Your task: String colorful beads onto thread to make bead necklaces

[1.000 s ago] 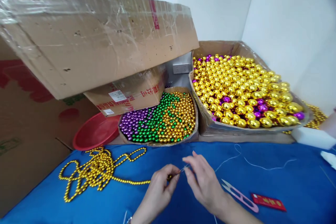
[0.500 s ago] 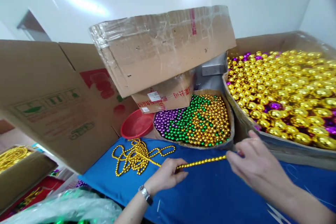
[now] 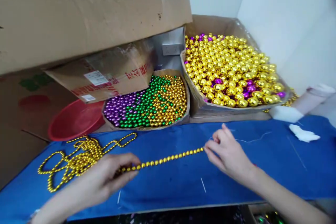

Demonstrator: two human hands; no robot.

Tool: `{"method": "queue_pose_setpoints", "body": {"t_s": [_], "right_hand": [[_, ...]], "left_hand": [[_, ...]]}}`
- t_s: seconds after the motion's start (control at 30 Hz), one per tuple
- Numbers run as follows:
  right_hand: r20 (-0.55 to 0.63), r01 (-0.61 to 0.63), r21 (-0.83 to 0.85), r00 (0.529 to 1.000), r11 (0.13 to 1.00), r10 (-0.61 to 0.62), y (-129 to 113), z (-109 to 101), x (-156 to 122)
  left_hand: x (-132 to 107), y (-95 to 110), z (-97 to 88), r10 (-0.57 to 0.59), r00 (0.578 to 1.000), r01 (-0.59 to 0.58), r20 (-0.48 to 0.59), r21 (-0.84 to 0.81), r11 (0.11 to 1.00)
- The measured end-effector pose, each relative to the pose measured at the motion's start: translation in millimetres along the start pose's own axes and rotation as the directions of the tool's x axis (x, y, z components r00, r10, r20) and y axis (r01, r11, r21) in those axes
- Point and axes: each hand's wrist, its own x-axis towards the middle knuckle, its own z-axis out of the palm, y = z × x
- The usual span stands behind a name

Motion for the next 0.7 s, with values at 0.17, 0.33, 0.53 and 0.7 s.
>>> {"method": "queue_pose_setpoints", "body": {"t_s": [0.17,0.33,0.53,0.7], "right_hand": [[0.134,-0.148,0.107,0.982,0.983,0.134,-7,53,-65],[0.140,-0.213,0.128,0.971,0.969,0.195,-19,70,-83],[0.178,-0.238,0.145,0.961,0.960,0.211,-26,76,-87],[0.218,-0.257,0.124,0.949,0.958,0.226,-24,79,-91]], "left_hand": [[-17,-42,73.1,-0.133,0.955,0.147,0.265,-0.031,0.989],[-36,-56,77.2,-0.201,0.940,0.230,0.275,-0.078,0.970],[-46,-71,80.2,-0.227,0.937,0.267,0.264,-0.127,0.955],[-51,-87,91.2,-0.260,0.950,0.274,0.171,-0.065,0.960]]}}
